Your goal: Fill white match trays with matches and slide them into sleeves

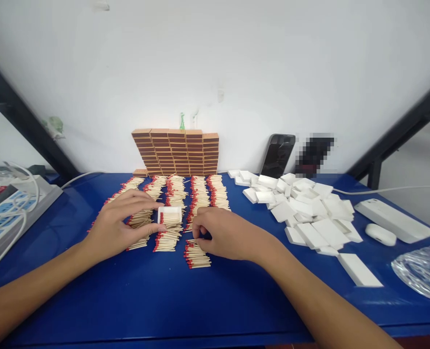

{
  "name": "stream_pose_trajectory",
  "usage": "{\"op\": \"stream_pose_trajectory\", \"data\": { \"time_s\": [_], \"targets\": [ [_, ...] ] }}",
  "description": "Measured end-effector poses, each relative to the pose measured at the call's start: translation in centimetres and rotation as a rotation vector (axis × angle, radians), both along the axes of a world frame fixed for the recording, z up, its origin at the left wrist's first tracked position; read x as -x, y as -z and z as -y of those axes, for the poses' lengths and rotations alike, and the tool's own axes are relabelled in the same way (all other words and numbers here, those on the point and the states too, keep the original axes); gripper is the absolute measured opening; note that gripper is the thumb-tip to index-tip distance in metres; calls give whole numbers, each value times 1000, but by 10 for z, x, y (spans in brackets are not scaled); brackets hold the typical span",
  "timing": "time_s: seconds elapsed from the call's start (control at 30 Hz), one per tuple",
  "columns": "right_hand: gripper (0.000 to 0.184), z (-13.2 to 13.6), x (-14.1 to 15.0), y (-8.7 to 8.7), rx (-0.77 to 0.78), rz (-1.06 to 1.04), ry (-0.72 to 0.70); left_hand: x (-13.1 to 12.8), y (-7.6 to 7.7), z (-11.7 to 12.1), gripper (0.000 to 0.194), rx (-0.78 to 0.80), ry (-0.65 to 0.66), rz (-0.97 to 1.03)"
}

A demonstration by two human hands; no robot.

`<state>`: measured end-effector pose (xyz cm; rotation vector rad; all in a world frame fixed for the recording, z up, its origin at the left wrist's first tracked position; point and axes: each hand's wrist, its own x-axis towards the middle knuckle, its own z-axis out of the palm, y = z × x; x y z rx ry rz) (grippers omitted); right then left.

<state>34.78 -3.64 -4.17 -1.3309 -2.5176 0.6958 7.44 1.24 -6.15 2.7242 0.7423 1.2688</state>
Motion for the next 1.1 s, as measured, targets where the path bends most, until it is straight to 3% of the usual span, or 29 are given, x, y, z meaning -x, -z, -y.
{"op": "stream_pose_trajectory", "data": {
  "time_s": [0.43,0.77,0.9,1.1],
  "targets": [
    [13,0,-5,3,33,15,17,1,2,-1,38,13,28,6],
    [19,4,1,-11,-71,-184,60,-1,2,1,39,18,33,-6],
    [11,5,13,-5,-180,-274,118,-4,3,5,41,45,51,8],
    [4,5,24,5,-283,-236,85,-7,3,10,43,47,78,18]
  ]
}}
